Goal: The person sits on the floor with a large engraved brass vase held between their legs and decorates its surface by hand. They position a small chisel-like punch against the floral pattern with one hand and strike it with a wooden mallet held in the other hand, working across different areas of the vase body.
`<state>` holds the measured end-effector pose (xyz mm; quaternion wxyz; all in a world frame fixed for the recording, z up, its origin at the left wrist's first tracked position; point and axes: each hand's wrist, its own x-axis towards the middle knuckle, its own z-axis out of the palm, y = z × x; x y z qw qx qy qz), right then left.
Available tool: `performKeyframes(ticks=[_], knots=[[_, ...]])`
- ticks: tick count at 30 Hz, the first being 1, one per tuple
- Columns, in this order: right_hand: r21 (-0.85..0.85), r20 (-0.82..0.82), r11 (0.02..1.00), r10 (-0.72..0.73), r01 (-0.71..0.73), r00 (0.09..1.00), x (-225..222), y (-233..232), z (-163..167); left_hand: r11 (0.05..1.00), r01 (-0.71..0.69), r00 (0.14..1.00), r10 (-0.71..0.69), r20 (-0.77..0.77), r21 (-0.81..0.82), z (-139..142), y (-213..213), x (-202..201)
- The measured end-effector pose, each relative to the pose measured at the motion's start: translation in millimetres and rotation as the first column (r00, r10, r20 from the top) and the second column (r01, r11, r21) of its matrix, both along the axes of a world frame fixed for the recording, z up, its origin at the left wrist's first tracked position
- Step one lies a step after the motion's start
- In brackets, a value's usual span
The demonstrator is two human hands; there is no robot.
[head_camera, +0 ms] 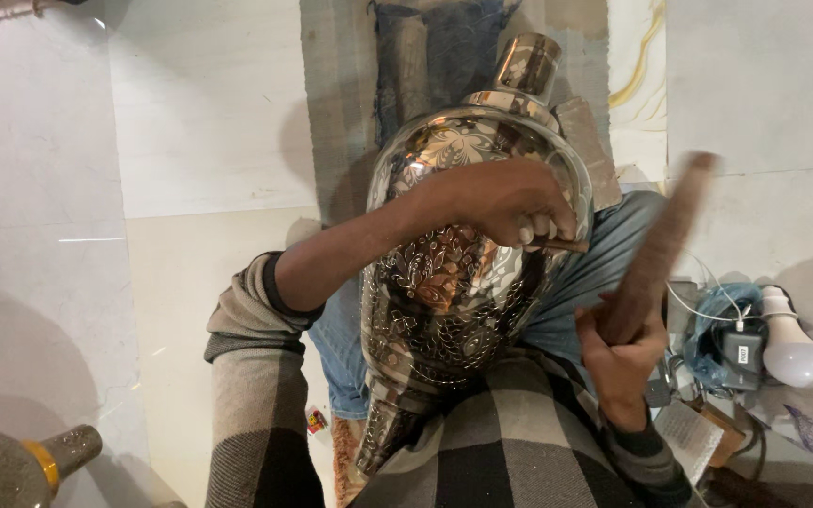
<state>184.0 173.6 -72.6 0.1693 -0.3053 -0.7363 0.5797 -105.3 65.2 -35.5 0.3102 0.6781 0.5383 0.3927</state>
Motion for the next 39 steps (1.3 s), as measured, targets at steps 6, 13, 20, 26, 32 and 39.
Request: performKeyframes(ticks=[6,13,20,26,32,39], knots=[[0.057,-0.073,0.998,0.013,-0.009,0.997,7.5,-7.8,-15.2,0.994,0.081,0.996,-0.083,-0.032,-0.078,4.6,7.1,-1.2],[0.169,-0.178,0.983,-0.039,0.07,0.983,8.3,-19.5,-32.6,0.938,0.325,0.946,-0.322,0.044,-0.117,14.6,18.2,-5.7],[0.069,-0.229,0.979,-0.174,0.194,0.958,16.6,-18.7,-67.3,0.869,0.474,0.879,-0.477,0.011,-0.146,15.2,28.6,-3.6],[0.665,0.038,0.746,-0.004,-0.022,0.999,10.8,1.6,-71.6,0.741,0.592,0.798,-0.594,0.103,-0.317,26.6,38.9,0.3],[0.847,0.208,0.527,-0.222,-0.062,0.953,13.9,-7.6,-55.6,0.602,0.623,0.754,-0.633,0.177,-0.5,36.3,48.1,6.3],[0.618,-0.116,0.786,0.068,0.018,0.991,13.0,5.6,-52.3,0.529,0.746,0.661,-0.666,0.347,-0.405,29.0,51.2,3.0]])
